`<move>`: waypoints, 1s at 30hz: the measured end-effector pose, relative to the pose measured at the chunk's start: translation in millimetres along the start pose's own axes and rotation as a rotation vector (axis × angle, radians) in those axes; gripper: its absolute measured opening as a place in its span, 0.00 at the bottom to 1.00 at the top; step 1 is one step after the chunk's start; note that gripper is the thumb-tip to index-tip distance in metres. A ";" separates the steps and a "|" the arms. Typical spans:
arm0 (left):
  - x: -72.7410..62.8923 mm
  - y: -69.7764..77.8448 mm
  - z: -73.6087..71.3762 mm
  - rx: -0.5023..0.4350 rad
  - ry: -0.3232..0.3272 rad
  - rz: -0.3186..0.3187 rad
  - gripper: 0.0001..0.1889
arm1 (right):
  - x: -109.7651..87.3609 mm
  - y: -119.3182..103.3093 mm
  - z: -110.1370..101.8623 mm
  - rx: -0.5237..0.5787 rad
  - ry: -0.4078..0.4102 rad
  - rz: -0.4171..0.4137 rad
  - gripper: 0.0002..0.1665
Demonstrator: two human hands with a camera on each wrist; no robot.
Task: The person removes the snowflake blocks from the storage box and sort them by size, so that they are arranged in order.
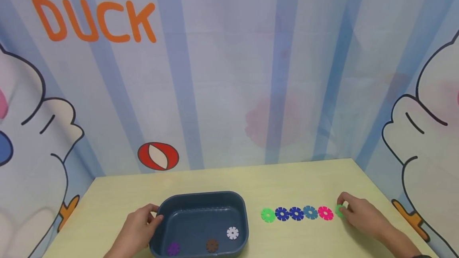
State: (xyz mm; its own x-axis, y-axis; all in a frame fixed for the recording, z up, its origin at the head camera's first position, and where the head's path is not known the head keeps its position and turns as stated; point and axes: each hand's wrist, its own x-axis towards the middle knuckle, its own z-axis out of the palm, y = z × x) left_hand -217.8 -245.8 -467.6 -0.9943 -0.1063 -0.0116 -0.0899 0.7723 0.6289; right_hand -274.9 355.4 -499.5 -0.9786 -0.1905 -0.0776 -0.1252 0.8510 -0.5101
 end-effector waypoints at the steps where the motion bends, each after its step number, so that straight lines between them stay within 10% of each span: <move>1: 0.0 -0.2 0.3 0.001 0.001 -0.001 0.13 | 0.6 -0.2 1.0 0.000 0.000 0.000 0.04; 19: 0.0 1.6 0.3 0.004 -0.002 -0.008 0.13 | 4.0 -2.8 3.0 -0.108 0.039 -0.011 0.09; 30: 0.9 2.0 1.4 0.008 -0.002 -0.022 0.14 | -1.5 -58.2 3.9 -0.026 0.019 -0.141 0.11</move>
State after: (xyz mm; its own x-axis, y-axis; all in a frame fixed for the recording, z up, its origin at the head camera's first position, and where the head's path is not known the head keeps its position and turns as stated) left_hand -218.9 -243.4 -467.4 -0.9921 -0.1223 -0.0266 -0.1122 0.7749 0.6220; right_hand -265.5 304.2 -473.0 -0.9539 -0.2999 0.0097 -0.2656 0.8288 -0.4925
